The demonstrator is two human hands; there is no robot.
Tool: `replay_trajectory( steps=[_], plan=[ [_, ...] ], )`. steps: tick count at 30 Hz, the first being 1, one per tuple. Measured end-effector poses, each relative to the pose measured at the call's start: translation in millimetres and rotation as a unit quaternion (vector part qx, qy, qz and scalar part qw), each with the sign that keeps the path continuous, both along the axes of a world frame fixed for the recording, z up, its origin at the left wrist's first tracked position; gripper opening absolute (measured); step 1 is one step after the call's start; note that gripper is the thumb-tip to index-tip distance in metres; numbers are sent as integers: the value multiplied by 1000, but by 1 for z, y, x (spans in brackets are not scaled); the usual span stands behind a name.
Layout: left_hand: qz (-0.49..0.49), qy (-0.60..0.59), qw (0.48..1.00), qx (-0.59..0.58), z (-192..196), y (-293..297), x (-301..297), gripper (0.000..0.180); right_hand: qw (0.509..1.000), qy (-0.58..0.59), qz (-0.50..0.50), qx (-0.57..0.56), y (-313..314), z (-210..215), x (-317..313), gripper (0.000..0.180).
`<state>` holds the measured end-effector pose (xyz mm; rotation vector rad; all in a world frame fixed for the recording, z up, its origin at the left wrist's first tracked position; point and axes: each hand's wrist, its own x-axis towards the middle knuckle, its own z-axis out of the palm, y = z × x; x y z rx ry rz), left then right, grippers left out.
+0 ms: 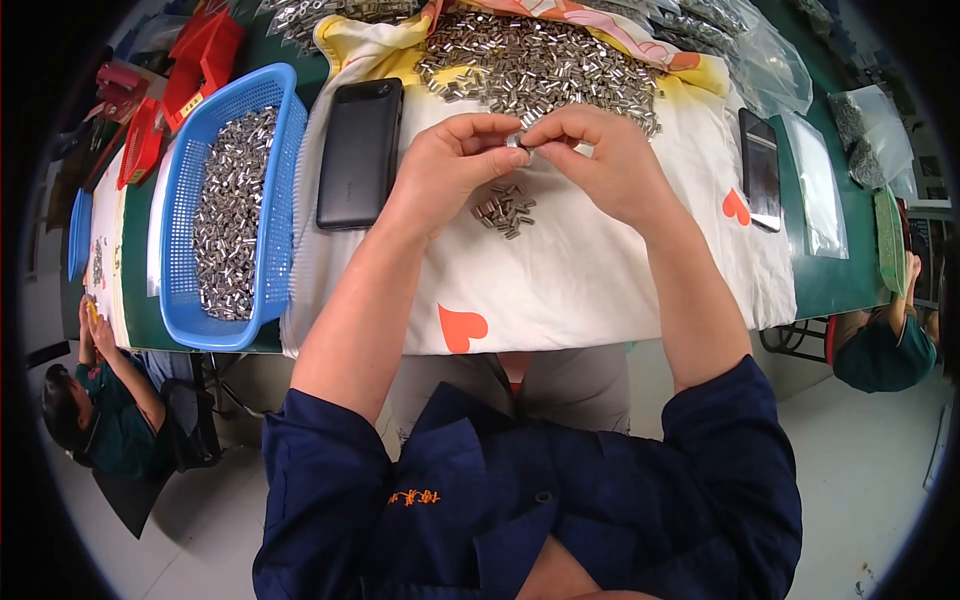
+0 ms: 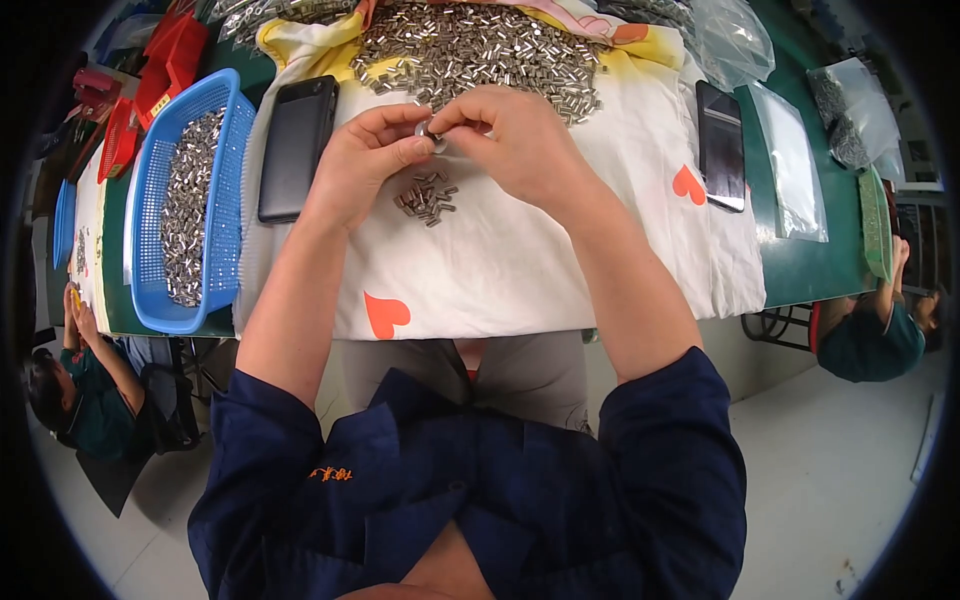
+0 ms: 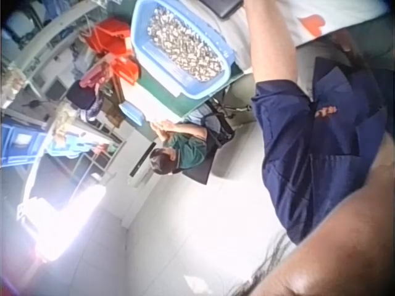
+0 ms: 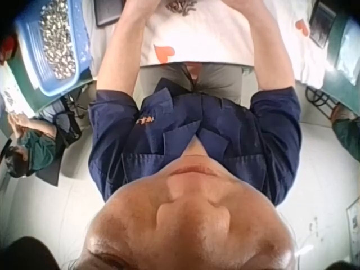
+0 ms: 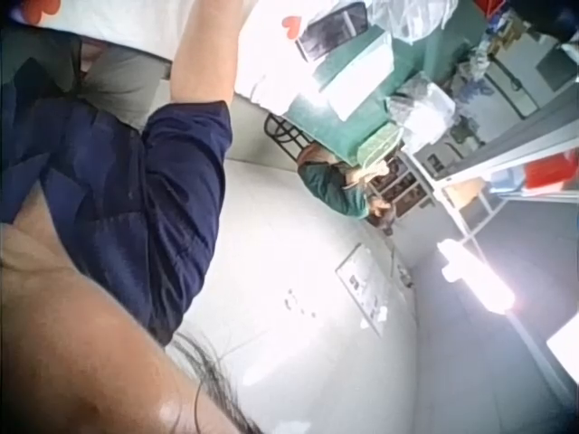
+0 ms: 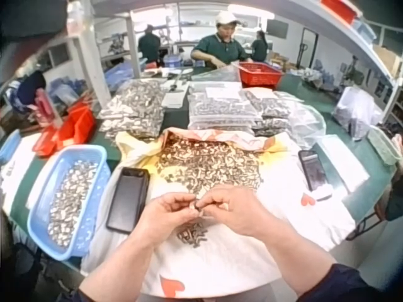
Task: Inspecting and sorting small metal industrial components on a workbench.
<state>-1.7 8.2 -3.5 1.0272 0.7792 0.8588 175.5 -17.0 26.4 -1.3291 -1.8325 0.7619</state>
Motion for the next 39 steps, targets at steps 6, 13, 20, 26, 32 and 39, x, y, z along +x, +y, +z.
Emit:
replay_trajectory(
  steps=[6,13,20,26,32,39],
  plan=[
    [4,2,1000,7,0,0,-1,30,999,-21,-12,34,-5,0,-7,10],
    [26,33,999,4,2,-3,1,30,997,-11,-32,74,-7,-3,-14,7],
    [1,37,999,4,2,-3,-1,28,1000,-25,3,-6,-4,6,-2,9],
    [-56,36,998,5,7,-4,-4,29,992,16,52,-115,2,8,9,7],
    [-58,-18,998,-20,4,-4,-5,29,990,78,-8,-120,7,8,12,9],
    [-74,-211,972,-70,-3,0,-8,28,991,88,-4,-102,2,10,5,13]
  ],
)
